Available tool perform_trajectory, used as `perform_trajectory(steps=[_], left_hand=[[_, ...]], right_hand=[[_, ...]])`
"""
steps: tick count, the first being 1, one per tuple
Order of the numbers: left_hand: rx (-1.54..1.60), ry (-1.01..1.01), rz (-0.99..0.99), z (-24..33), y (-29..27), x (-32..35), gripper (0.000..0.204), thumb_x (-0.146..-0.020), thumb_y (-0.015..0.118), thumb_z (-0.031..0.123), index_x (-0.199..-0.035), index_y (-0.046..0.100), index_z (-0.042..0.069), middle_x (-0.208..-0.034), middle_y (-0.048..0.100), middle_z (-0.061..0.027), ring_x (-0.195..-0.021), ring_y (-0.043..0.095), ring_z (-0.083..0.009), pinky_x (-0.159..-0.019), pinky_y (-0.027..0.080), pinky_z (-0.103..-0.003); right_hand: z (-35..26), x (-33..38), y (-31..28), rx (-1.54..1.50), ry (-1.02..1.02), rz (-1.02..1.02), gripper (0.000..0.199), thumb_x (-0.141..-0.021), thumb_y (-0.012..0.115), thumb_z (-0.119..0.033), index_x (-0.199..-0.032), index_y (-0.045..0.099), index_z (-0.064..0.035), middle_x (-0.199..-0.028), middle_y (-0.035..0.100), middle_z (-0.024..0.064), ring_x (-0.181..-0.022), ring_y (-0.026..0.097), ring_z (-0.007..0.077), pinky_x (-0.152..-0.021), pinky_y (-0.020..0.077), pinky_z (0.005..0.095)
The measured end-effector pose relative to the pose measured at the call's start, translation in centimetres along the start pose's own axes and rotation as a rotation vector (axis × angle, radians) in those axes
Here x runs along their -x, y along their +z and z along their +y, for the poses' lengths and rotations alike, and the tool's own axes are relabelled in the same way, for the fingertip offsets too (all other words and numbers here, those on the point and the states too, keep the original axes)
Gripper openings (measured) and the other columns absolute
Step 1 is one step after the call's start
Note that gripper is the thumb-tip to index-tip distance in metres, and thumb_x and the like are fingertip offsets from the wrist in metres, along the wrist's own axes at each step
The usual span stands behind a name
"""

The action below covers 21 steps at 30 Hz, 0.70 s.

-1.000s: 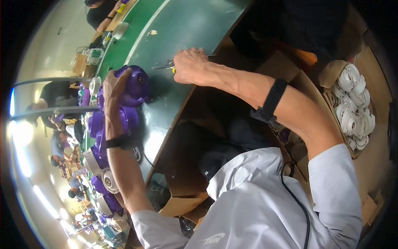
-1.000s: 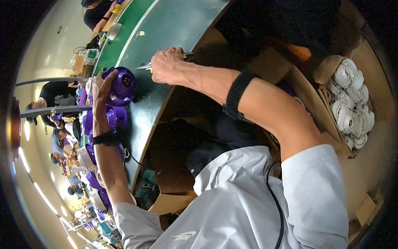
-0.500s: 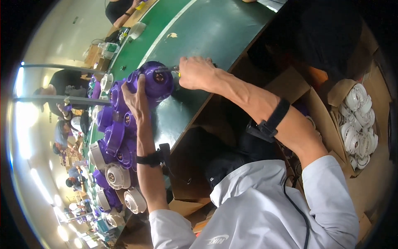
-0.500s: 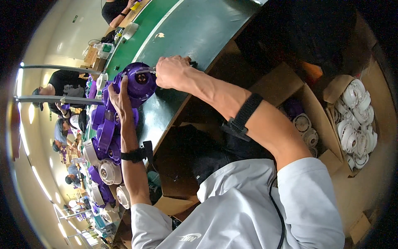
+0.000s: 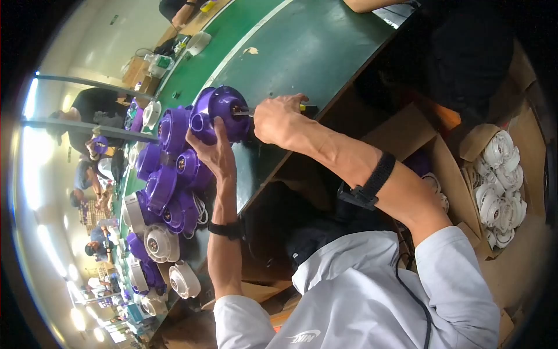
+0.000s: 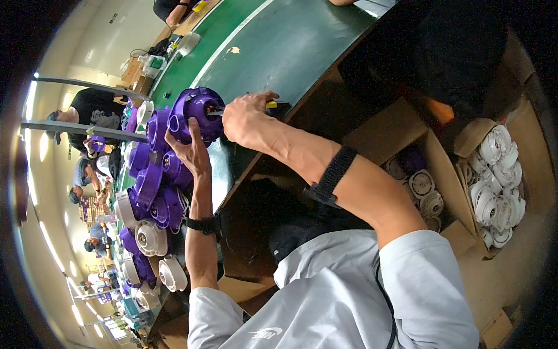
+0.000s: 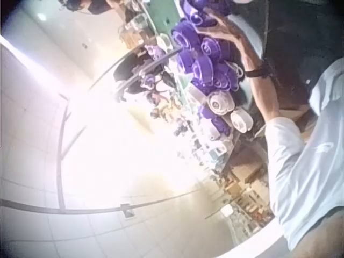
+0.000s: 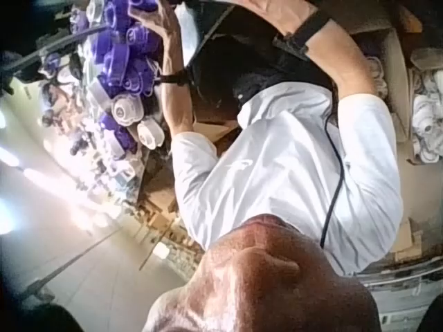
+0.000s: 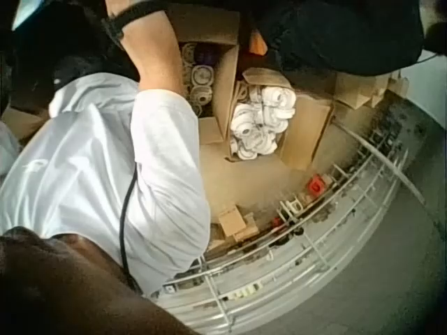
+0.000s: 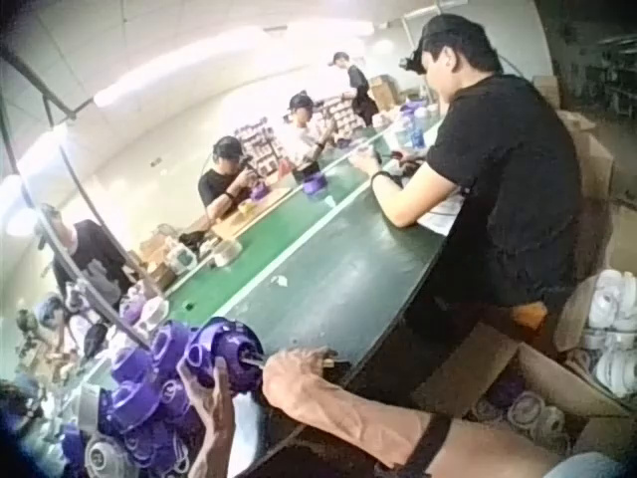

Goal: Assembling purple plastic housing components and white bases at a manufacturing plant workbench using pliers.

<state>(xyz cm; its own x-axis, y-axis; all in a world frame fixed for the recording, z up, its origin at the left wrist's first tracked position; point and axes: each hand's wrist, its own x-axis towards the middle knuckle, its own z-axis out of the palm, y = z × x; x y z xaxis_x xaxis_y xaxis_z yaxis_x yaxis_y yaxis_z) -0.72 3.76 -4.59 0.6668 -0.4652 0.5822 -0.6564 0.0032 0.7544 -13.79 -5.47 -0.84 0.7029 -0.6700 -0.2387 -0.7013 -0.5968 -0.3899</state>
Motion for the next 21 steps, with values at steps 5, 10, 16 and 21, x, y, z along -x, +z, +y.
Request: perform_trajectory(steps=[5,10,16,21], left_hand=[[0.000,0.120,-0.054,-1.6,0.1,0.2,0.055,-0.085,0.071,0.031,-0.119,0.043,-0.001,-0.108,0.054,-0.0105,-0.098,0.051,-0.0178,-0.087,0.043,-0.031],[-0.080,0.193,-0.050,-2.0,-0.1,0.2,0.052,-0.085,0.071,0.029,-0.117,0.042,-0.001,-0.098,0.057,-0.0097,-0.087,0.054,-0.0177,-0.078,0.047,-0.032],[-0.276,0.248,-0.108,-0.2,-0.4,-0.7,0.051,-0.082,0.072,0.027,-0.113,0.042,0.002,-0.084,0.064,-0.0205,-0.076,0.066,-0.0292,-0.069,0.050,-0.040],[-0.702,0.218,-0.448,3.4,-0.4,-6.2,0.061,-0.080,0.065,0.044,-0.118,0.047,0.001,-0.084,0.065,-0.0282,-0.081,0.065,-0.0444,-0.073,0.050,-0.047]], right_hand=[[-0.4,-0.6,2.0,0.138,0.073,0.098,0.040,-0.081,0.058,-0.019,-0.114,0.063,0.0024,-0.123,0.057,0.0257,-0.118,0.052,0.0422,-0.098,0.0320,0.0663],[0.8,-1.8,3.9,0.097,-0.094,0.350,0.037,-0.082,0.057,-0.019,-0.106,0.059,0.0100,-0.107,0.060,0.0289,-0.102,0.058,0.0402,-0.097,0.0381,0.0581],[1.8,-2.4,5.8,0.206,-0.112,0.524,0.034,-0.081,0.057,-0.018,-0.101,0.057,0.0098,-0.099,0.060,0.0247,-0.092,0.057,0.0350,-0.083,0.0443,0.0494],[1.5,-2.5,6.2,0.187,-0.123,0.442,0.039,-0.086,0.052,-0.018,-0.112,0.054,0.0111,-0.106,0.057,0.0270,-0.099,0.054,0.0357,-0.092,0.0398,0.0537]])
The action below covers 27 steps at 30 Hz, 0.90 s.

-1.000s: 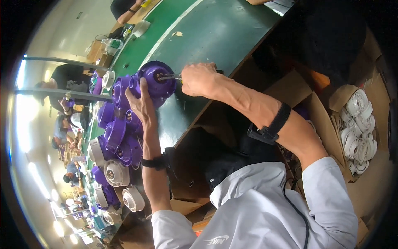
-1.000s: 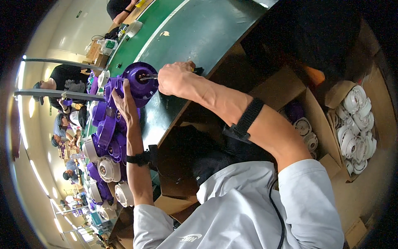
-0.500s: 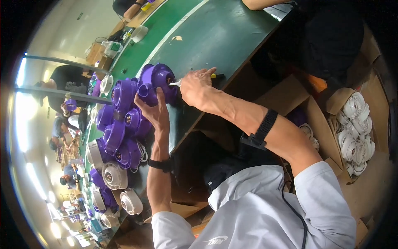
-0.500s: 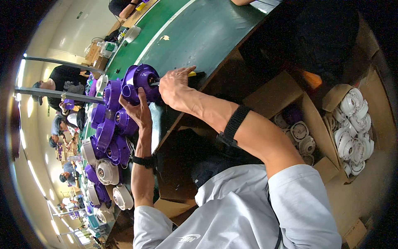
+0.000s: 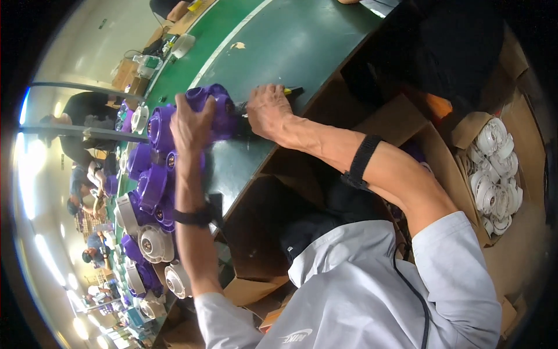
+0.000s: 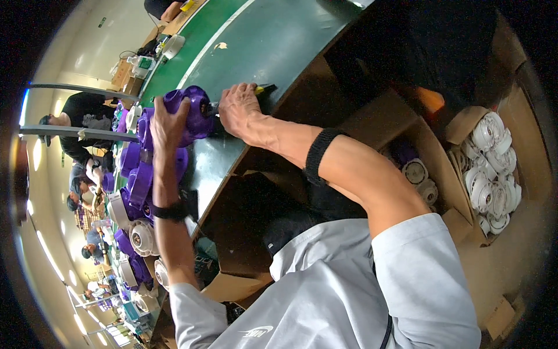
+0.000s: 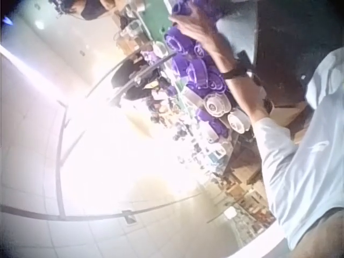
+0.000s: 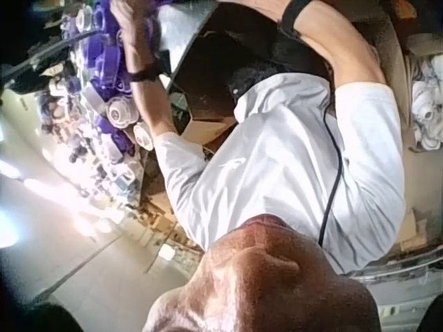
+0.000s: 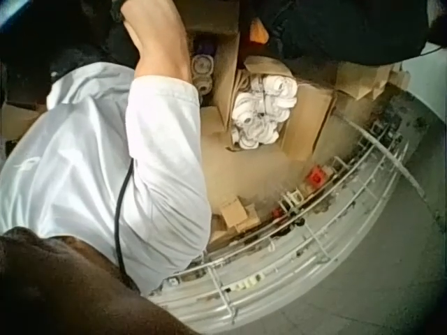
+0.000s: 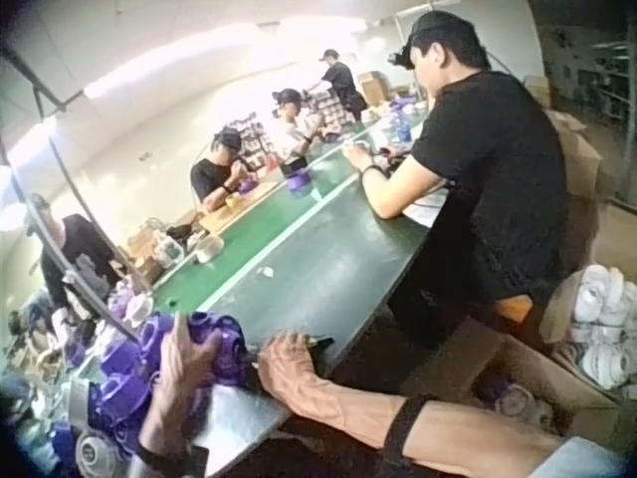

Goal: Assembling purple plastic housing components and white bases at a manufacturing plant workbench using pliers.

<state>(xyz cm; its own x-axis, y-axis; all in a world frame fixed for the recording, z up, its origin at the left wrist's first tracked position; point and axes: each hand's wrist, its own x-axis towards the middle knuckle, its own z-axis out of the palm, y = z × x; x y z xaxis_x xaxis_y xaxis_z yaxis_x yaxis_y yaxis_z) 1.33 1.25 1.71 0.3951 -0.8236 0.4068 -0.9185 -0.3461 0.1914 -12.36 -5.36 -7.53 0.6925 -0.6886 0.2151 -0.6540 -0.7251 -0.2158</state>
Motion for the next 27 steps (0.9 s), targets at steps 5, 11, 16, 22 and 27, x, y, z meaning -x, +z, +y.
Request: perform_trajectory(steps=[5,11,16,22,27], left_hand=[[-0.174,-0.077,-0.775,0.8,-1.5,-7.3,0.081,-0.079,0.060,0.059,-0.121,0.047,-0.009,-0.095,0.062,-0.0346,-0.093,0.064,-0.0436,-0.076,0.050,-0.045],[0.239,-0.035,0.278,1.6,0.3,3.5,0.081,-0.077,0.075,0.046,-0.130,0.039,-0.005,-0.108,0.060,-0.0315,-0.097,0.063,-0.0399,-0.084,0.049,-0.043],[0.216,-0.074,0.388,1.3,2.5,6.7,0.058,-0.083,0.071,0.032,-0.119,0.042,-0.004,-0.098,0.063,-0.0317,-0.089,0.066,-0.0411,-0.078,0.052,-0.045],[-0.251,0.016,-0.093,-0.8,-0.6,-0.7,0.054,-0.082,0.064,0.041,-0.101,0.057,-0.010,-0.079,0.066,-0.0269,-0.071,0.068,-0.0343,-0.067,0.052,-0.042],[-0.183,-0.087,-0.625,1.7,-0.5,-7.2,0.067,-0.080,0.062,0.057,-0.106,0.063,-0.005,-0.090,0.067,-0.0235,-0.082,0.066,-0.0302,-0.078,0.050,-0.039]], right_hand=[[0.3,0.7,1.0,-0.101,-0.064,0.117,0.036,-0.084,0.050,-0.016,-0.110,0.054,0.0081,-0.102,0.057,0.0244,-0.099,0.053,0.0349,-0.091,0.0368,0.0531],[1.8,0.4,0.2,-0.147,0.009,0.058,0.034,-0.072,0.059,-0.016,-0.098,0.059,0.0056,-0.094,0.058,0.0235,-0.092,0.055,0.0354,-0.085,0.0410,0.0454],[1.7,0.9,-1.1,-0.191,-0.079,-0.077,0.042,-0.081,0.057,-0.020,-0.109,0.053,0.0102,-0.104,0.058,0.0261,-0.099,0.055,0.0339,-0.090,0.0413,0.0481],[1.2,1.5,0.7,-0.085,-0.106,0.131,0.032,-0.074,0.057,-0.015,-0.099,0.055,0.0051,-0.094,0.057,0.0214,-0.092,0.054,0.0328,-0.084,0.0399,0.0464],[2.0,0.5,1.5,-0.123,-0.023,0.141,0.034,-0.077,0.057,-0.018,-0.102,0.055,0.0046,-0.100,0.057,0.0221,-0.096,0.052,0.0323,-0.083,0.0381,0.0474]])
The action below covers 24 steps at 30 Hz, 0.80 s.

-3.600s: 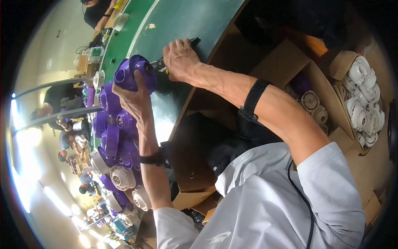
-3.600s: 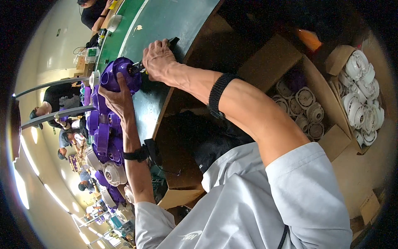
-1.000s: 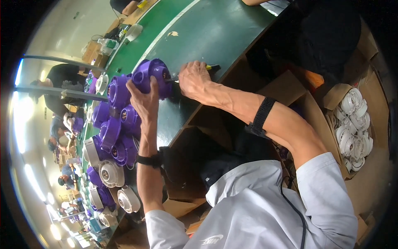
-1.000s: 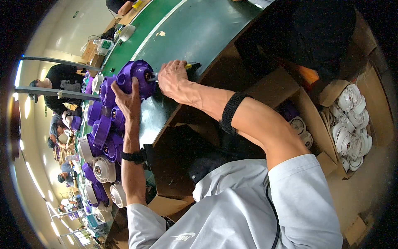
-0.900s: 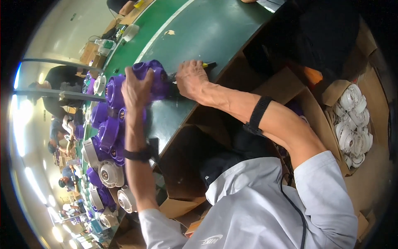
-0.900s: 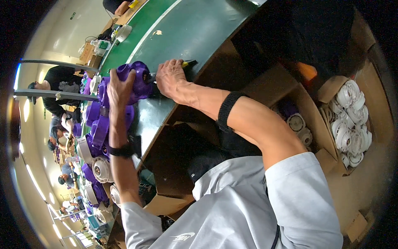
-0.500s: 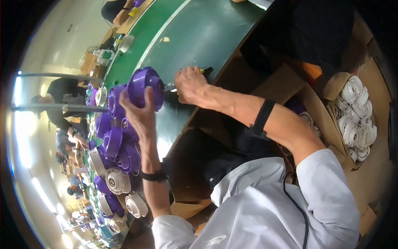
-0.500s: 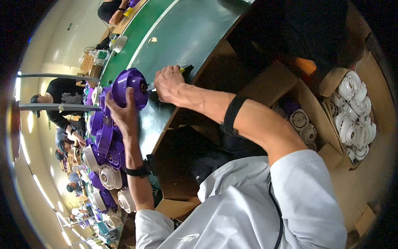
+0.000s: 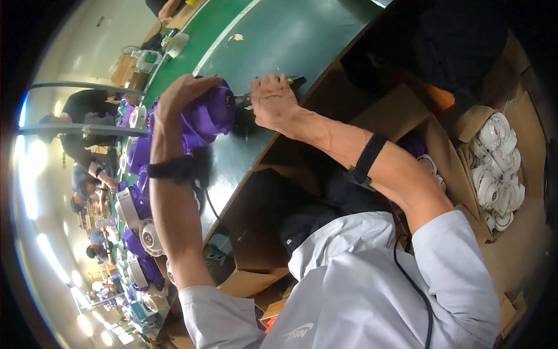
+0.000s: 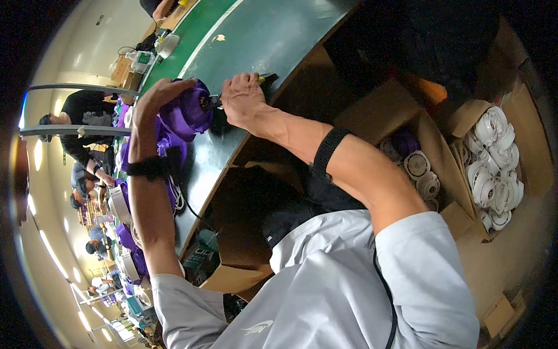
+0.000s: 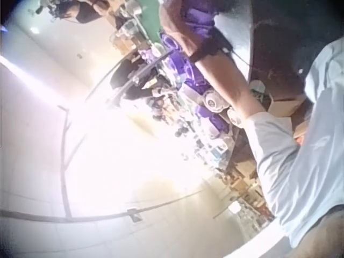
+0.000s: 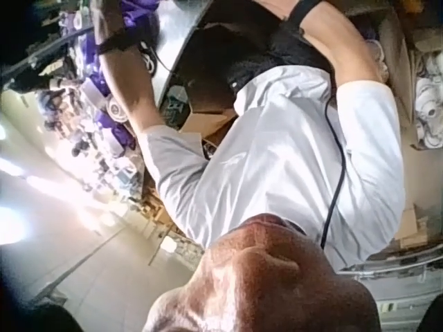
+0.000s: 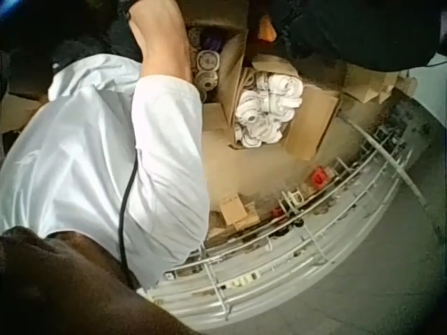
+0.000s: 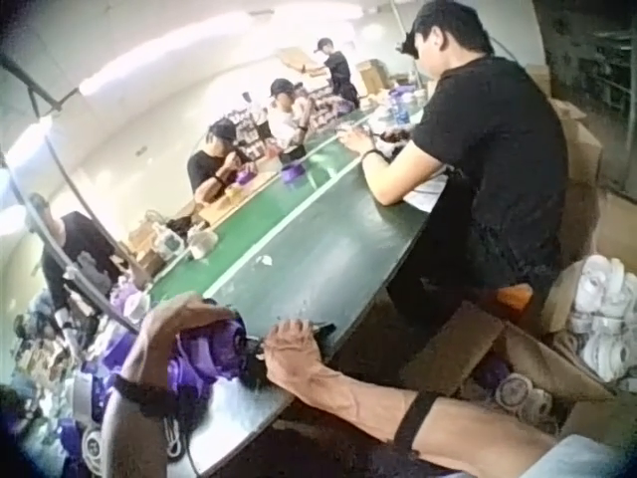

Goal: Assembling purple plastic housing components and white bases at a manufacturing plant workbench using pliers.

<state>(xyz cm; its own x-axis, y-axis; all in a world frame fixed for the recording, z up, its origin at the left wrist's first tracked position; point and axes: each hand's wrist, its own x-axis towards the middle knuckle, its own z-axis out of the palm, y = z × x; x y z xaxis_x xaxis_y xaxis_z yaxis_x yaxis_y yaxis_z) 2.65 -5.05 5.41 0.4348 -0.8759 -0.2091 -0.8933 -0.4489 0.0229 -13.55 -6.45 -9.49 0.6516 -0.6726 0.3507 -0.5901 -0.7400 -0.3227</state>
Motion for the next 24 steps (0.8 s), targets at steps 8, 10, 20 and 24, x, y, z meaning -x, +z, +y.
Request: perform_trajectory(steps=[8,10,20,24], left_hand=[[0.285,0.119,1.119,0.5,10.5,9.3,0.078,-0.081,0.071,0.041,-0.132,0.036,-0.007,-0.110,0.059,-0.0312,-0.103,0.059,-0.0444,-0.091,0.045,-0.047],[0.413,0.097,1.026,0.3,10.1,8.3,0.072,-0.083,0.070,0.036,-0.131,0.036,-0.004,-0.102,0.061,-0.0315,-0.097,0.061,-0.0468,-0.087,0.047,-0.050],[0.020,0.308,-0.041,-1.7,0.8,-0.8,0.062,-0.078,0.065,0.052,-0.104,0.062,-0.004,-0.101,0.064,-0.0241,-0.091,0.064,-0.0339,-0.083,0.049,-0.039],[-0.066,0.083,0.490,4.5,3.8,3.9,0.072,-0.080,0.066,0.056,-0.120,0.053,-0.002,-0.115,0.057,-0.0246,-0.105,0.058,-0.0356,-0.089,0.047,-0.043]], right_hand=[[-0.3,-0.6,-3.4,-0.153,-0.047,-0.249,0.041,-0.066,0.065,-0.014,-0.102,0.057,0.0055,-0.099,0.059,0.0242,-0.098,0.056,0.0358,-0.089,0.0411,0.0453],[-0.2,-0.4,-2.7,-0.106,-0.036,-0.208,0.042,-0.071,0.062,-0.017,-0.105,0.056,0.0072,-0.102,0.058,0.0244,-0.098,0.055,0.0343,-0.088,0.0405,0.0466],[-0.5,0.4,1.5,0.148,-0.026,0.215,0.029,-0.074,0.057,-0.018,-0.097,0.057,0.0008,-0.091,0.056,0.0177,-0.090,0.052,0.0291,-0.079,0.0368,0.0425],[1.1,0.9,0.7,0.109,0.037,0.135,0.035,-0.072,0.061,-0.019,-0.100,0.056,0.0008,-0.093,0.057,0.0174,-0.093,0.052,0.0296,-0.082,0.0374,0.0438]])
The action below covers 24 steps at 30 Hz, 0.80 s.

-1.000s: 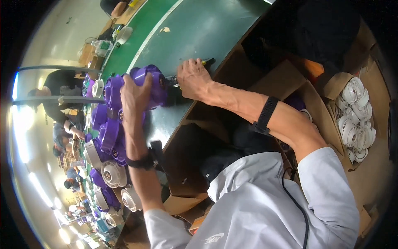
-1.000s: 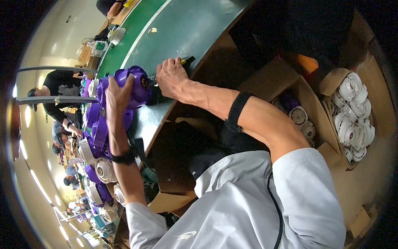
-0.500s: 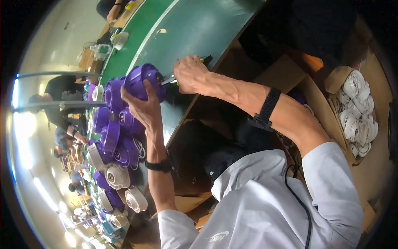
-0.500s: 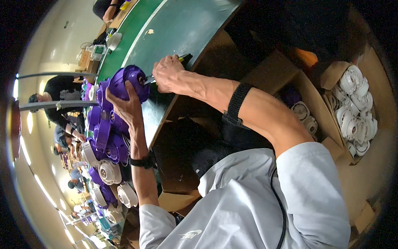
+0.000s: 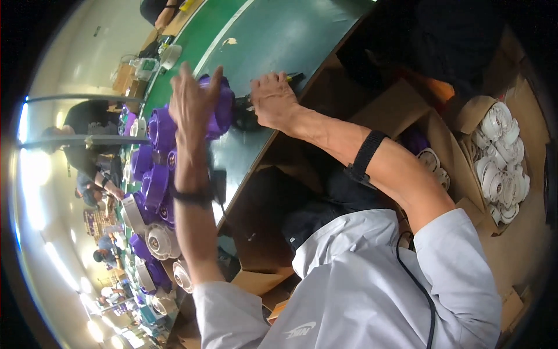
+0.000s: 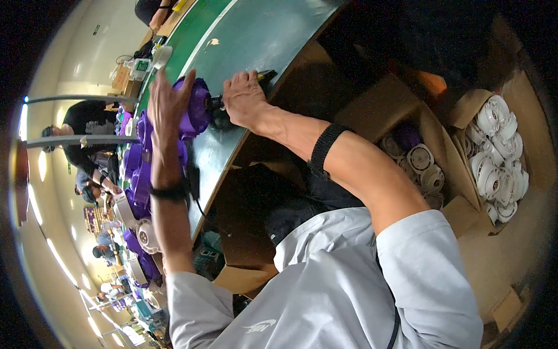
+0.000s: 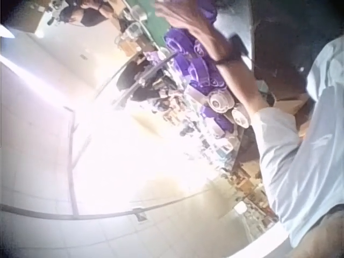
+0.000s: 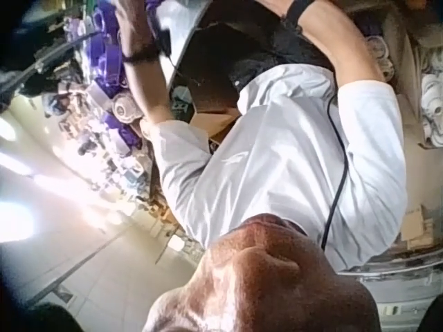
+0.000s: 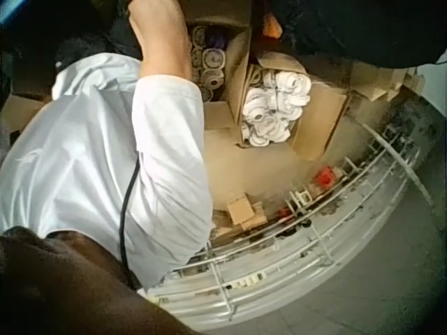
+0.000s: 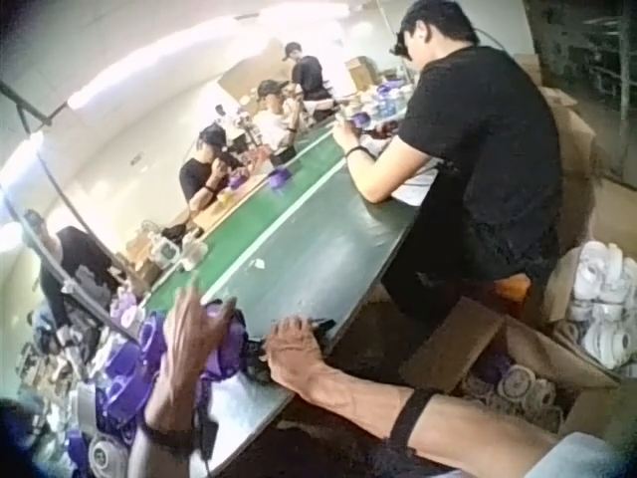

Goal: Assembling purple plastic housing components and white bases at a manufacturing plant workbench using pliers.

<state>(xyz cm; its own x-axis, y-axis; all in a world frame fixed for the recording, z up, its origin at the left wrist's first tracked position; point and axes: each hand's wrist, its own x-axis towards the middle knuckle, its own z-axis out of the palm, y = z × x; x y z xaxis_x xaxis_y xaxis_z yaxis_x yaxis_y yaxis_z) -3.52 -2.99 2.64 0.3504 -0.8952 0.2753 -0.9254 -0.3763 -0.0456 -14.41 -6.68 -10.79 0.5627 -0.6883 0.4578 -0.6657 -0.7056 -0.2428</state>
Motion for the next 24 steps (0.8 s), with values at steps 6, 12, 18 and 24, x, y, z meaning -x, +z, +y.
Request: perform_trajectory(steps=[6,12,18,24], left_hand=[[0.248,-0.019,0.441,-3.5,4.5,8.1,0.075,-0.082,0.069,0.048,-0.125,0.039,-0.007,-0.107,0.058,-0.0307,-0.093,0.063,-0.0421,-0.078,0.052,-0.047],[0.091,-0.127,0.012,-3.4,0.1,2.5,0.068,-0.082,0.061,0.056,-0.110,0.051,-0.005,-0.093,0.062,-0.0345,-0.091,0.061,-0.0489,-0.080,0.048,-0.052],[0.262,-0.167,-0.268,-5.3,-1.5,-1.4,0.073,-0.077,0.062,0.058,-0.104,0.059,-0.009,-0.095,0.063,-0.0253,-0.087,0.062,-0.0316,-0.078,0.047,-0.039],[0.392,-0.192,0.064,-5.5,0.4,1.4,0.076,-0.078,0.063,0.059,-0.112,0.060,-0.009,-0.101,0.065,-0.0295,-0.095,0.064,-0.0374,-0.087,0.048,-0.042]], right_hand=[[0.0,-0.2,-1.6,-0.104,-0.080,-0.100,0.034,-0.068,0.064,-0.015,-0.097,0.056,0.0018,-0.093,0.057,0.0189,-0.094,0.053,0.0318,-0.084,0.0396,0.0449],[0.3,-0.5,-0.2,-0.059,-0.038,0.058,0.028,-0.072,0.061,-0.016,-0.093,0.058,0.0015,-0.091,0.057,0.0189,-0.092,0.053,0.0305,-0.082,0.0388,0.0426],[0.5,-0.7,-1.5,0.032,-0.055,0.078,0.025,-0.076,0.058,-0.017,-0.093,0.058,0.0011,-0.090,0.057,0.0176,-0.092,0.053,0.0294,-0.083,0.0377,0.0421],[0.2,-1.8,-4.7,0.013,-0.078,-0.257,0.047,-0.080,0.060,-0.020,-0.117,0.052,0.0078,-0.108,0.057,0.0239,-0.105,0.051,0.0332,-0.094,0.0344,0.0506]])
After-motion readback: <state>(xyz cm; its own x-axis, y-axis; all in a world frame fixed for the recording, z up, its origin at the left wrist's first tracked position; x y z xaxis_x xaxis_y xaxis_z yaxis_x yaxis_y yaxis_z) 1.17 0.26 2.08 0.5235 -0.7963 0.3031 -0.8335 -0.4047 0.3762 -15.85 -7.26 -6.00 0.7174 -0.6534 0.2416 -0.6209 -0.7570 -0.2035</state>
